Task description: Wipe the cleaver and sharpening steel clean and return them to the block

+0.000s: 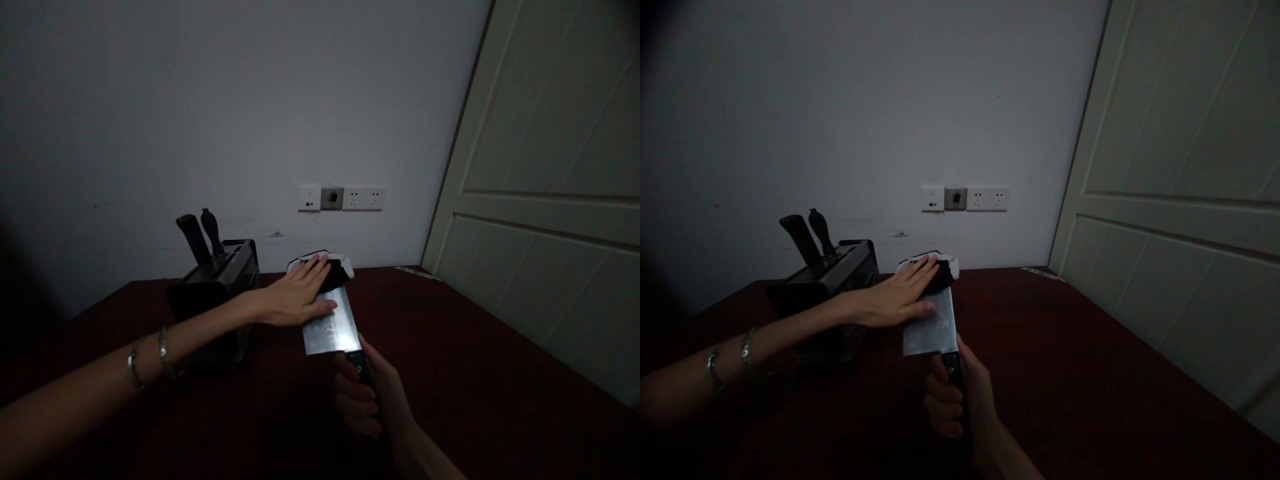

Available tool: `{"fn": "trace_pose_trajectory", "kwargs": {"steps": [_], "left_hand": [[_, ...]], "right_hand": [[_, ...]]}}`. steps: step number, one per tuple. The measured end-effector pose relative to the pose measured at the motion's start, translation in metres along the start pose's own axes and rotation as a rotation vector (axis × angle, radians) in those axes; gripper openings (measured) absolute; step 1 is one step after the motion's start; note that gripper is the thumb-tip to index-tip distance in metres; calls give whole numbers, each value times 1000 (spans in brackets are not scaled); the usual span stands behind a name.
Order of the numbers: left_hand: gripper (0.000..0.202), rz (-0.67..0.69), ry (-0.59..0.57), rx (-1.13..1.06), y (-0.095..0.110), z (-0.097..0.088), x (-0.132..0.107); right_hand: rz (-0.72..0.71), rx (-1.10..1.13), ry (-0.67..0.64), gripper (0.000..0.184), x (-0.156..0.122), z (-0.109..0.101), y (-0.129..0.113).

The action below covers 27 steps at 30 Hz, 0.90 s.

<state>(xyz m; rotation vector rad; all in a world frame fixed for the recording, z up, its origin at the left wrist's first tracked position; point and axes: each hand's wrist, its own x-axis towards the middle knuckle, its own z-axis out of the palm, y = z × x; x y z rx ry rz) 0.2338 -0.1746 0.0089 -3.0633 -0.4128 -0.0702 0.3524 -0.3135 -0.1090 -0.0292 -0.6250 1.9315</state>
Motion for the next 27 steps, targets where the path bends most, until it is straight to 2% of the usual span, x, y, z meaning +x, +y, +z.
{"fn": "trace_pose_trajectory", "kwargs": {"steps": [2,4,9,12,15,20,22,24,27], "left_hand": [[82,-32,20,17,-5,-2,2],[85,-18,29,35,0,-2,-1],[89,159,-3,38,38,10,-23],[88,225,-45,22,49,15,-31],[83,175,-42,26,40,11,-25],[81,11,-12,20,4,-5,0],[79,-14,-7,9,-4,-7,6],[80,-9,0,2,-2,-6,5],[81,55,-12,-7,18,2,-6]], "right_hand": [[2,8,-10,41,0,0,0],[-9,10,-16,42,-1,1,-2],[-100,2,0,40,-5,2,-14],[-123,-2,22,38,-6,1,-17],[-98,11,-3,40,-5,1,-12],[10,41,-53,44,-3,1,0],[22,45,-56,44,-2,1,1],[13,39,-42,44,-2,0,-1],[-28,23,-12,43,-3,-1,-7]]}}
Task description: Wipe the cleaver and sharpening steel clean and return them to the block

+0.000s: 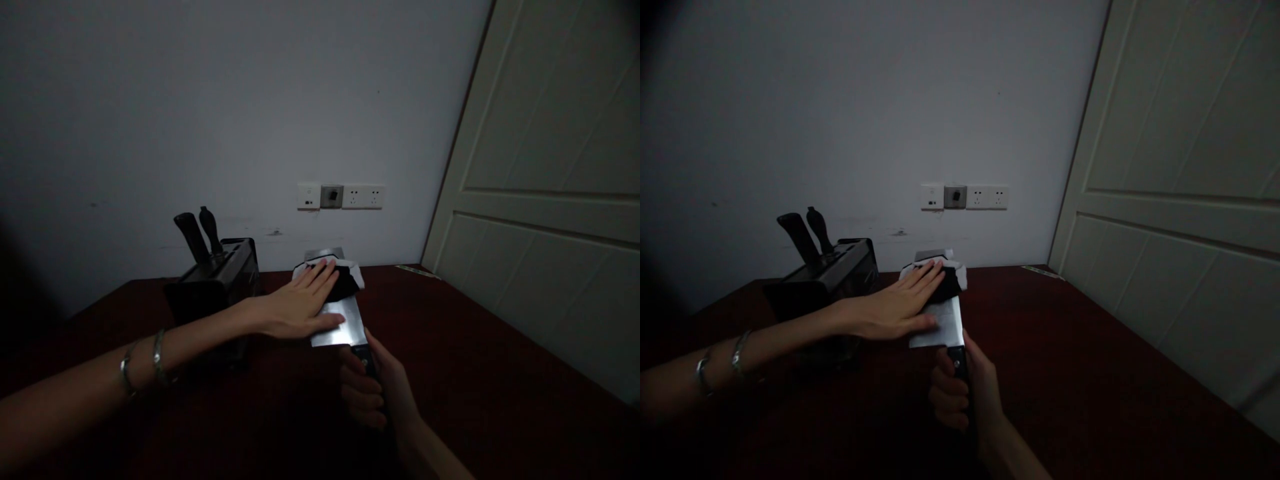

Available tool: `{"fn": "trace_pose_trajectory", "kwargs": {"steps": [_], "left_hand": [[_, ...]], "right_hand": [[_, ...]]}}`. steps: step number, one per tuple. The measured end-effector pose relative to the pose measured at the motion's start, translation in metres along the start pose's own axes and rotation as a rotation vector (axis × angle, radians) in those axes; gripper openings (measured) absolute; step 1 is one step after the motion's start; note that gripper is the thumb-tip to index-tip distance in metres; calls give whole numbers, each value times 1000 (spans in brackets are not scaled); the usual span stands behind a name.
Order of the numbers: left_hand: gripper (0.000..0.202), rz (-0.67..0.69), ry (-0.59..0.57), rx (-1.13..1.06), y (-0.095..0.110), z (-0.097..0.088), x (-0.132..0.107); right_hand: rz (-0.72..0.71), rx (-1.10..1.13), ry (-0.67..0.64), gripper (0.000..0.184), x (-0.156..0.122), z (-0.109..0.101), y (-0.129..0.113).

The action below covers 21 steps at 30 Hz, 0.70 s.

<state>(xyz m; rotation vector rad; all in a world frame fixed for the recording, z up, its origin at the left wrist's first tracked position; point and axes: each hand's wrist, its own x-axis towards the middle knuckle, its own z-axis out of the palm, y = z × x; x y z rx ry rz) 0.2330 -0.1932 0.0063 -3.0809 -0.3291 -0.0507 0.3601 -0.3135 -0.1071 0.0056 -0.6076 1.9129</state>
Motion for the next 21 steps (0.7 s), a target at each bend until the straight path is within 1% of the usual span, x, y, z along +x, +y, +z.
{"fn": "trace_pose_trajectory", "kwargs": {"steps": [4,6,7,8,10,12,15,17,19,21], "left_hand": [[84,174,-56,-50,34,12,-18],[83,211,-72,-74,41,15,-22],[83,209,-68,-73,40,15,-21],[82,194,-56,-63,37,14,-19],[81,138,-29,-32,24,10,-11],[81,56,-14,-15,5,3,-1],[79,-65,-4,-6,-22,-7,12],[77,-111,0,-4,-35,-10,16],[78,-127,17,7,-40,-9,17],[80,-116,40,31,-36,-7,14]], "right_hand": [[-77,-18,40,35,-2,-2,-5],[-101,-26,74,33,-3,-2,-5],[-104,-27,84,33,-3,-2,-4],[-95,-25,80,33,-3,-1,-2],[-62,-15,46,36,-3,-1,2],[-13,-3,6,41,-2,-1,7],[34,23,-35,43,-1,-2,12],[50,37,-44,43,0,-2,13],[53,38,-44,43,1,-1,13],[52,30,-31,42,1,2,11]]}}
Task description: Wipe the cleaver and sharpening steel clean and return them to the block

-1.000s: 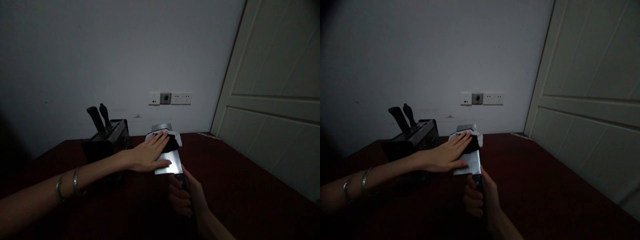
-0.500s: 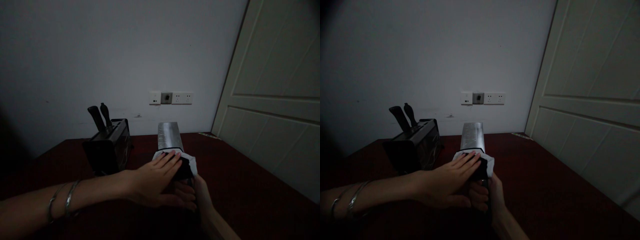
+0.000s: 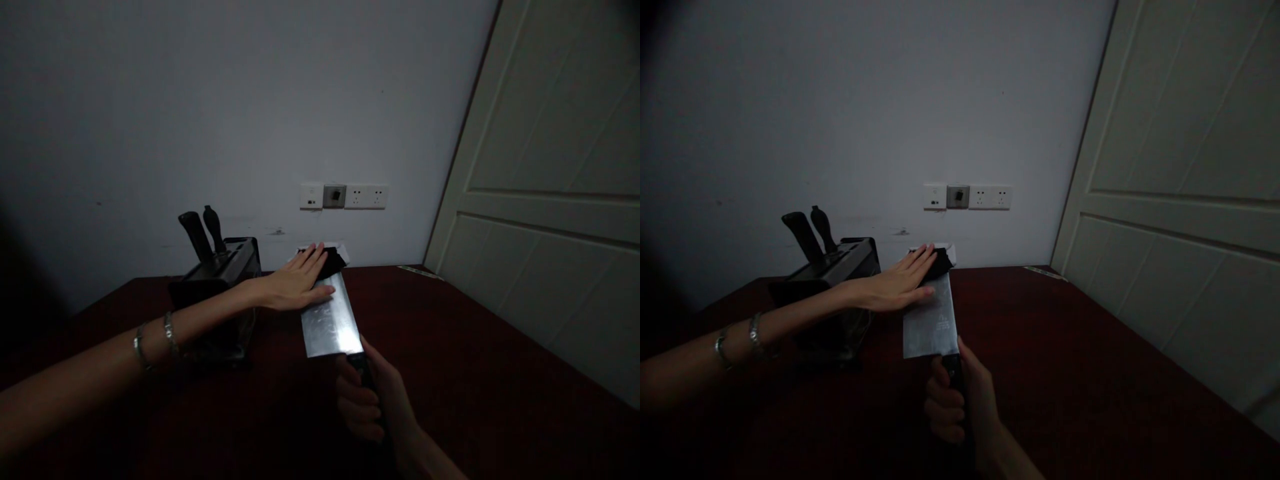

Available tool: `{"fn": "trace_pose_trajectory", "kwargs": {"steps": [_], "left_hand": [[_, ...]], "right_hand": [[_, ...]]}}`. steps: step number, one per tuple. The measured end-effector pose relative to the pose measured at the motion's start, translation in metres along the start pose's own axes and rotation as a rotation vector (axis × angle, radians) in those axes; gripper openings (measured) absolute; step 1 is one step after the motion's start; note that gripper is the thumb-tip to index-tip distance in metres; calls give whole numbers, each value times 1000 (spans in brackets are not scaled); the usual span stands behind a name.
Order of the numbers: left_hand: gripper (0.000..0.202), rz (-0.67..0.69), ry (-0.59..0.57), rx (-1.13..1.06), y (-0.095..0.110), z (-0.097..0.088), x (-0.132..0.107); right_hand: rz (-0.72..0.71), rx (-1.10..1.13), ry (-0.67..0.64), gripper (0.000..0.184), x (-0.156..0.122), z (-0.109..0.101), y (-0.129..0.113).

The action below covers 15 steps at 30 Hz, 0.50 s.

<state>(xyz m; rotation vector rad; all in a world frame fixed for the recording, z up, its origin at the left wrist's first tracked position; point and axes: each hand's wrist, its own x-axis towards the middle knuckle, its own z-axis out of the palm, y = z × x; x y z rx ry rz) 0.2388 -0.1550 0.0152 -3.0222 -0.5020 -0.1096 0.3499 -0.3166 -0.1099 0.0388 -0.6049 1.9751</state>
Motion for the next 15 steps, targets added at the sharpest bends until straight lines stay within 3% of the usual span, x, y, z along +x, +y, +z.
{"fn": "trace_pose_trajectory", "kwargs": {"steps": [3,9,12,15], "left_hand": [[84,60,-10,24,18,6,-14],[86,308,-35,-25,65,27,-44],[83,297,-51,-43,62,27,-40],[83,167,-52,-30,39,18,-23]], "right_hand": [[-30,-16,25,41,-2,2,-5],[-122,-69,132,35,-7,-7,-12],[-117,-61,145,36,-6,-10,-9],[-42,-39,87,40,-2,-8,-2]]}}
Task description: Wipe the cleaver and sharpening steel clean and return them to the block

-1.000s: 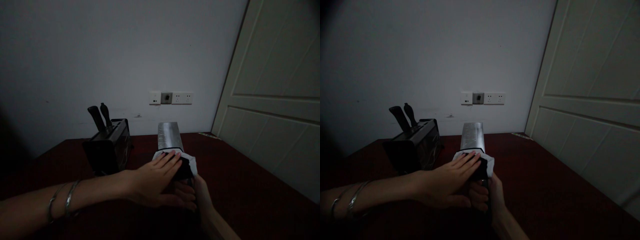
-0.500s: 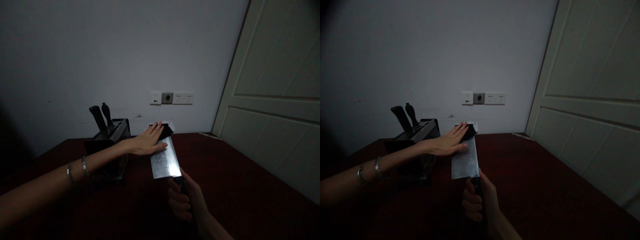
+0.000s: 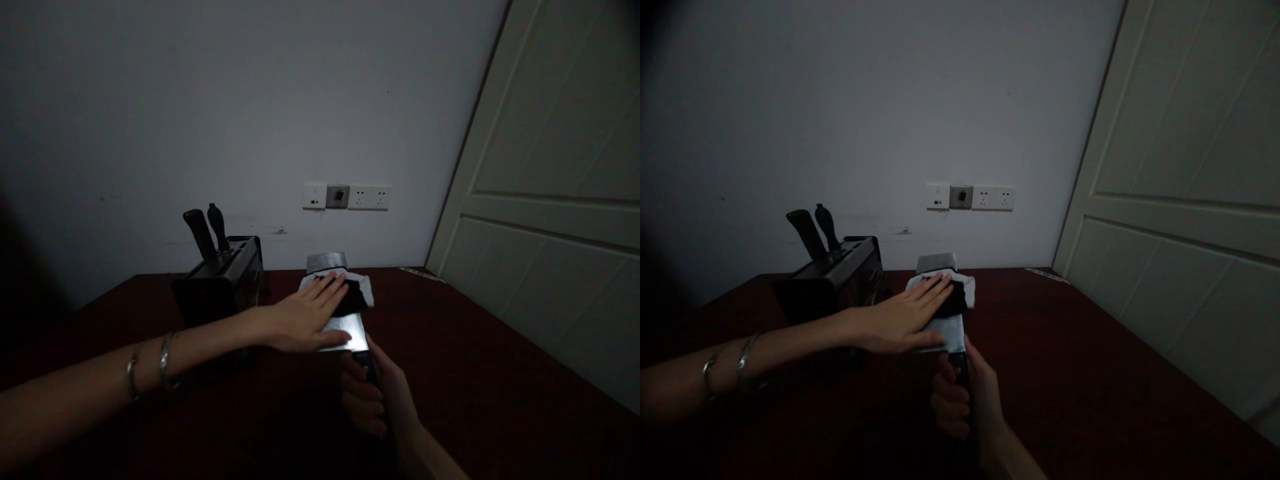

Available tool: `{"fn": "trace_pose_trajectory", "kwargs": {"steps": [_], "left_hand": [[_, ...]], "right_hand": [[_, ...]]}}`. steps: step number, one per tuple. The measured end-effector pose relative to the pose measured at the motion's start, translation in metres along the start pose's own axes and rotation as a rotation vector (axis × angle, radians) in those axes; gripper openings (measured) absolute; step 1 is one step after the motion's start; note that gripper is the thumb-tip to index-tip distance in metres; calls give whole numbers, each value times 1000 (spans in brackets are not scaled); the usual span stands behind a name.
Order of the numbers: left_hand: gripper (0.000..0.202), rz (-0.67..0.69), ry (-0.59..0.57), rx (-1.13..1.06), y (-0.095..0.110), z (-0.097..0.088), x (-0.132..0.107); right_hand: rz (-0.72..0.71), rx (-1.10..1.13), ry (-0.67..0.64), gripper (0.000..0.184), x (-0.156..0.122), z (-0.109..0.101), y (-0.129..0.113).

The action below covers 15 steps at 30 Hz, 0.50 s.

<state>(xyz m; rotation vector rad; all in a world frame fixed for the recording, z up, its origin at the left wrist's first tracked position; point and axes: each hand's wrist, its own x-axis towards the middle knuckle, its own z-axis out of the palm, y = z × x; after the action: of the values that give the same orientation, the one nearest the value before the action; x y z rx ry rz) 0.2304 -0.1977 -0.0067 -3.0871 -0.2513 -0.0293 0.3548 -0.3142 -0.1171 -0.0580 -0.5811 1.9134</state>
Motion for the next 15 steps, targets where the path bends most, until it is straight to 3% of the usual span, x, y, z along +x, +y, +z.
{"fn": "trace_pose_trajectory", "kwargs": {"steps": [3,6,13,15], "left_hand": [[82,-116,-2,-2,-28,-11,11],[84,-139,22,18,-33,-12,13],[86,147,28,-31,32,11,-19],[87,189,25,-57,40,15,-25]], "right_hand": [[60,15,-49,41,3,2,7],[65,14,-51,41,4,5,8],[-58,-19,37,34,-3,4,-6],[-71,-25,69,34,-5,2,-7]]}}
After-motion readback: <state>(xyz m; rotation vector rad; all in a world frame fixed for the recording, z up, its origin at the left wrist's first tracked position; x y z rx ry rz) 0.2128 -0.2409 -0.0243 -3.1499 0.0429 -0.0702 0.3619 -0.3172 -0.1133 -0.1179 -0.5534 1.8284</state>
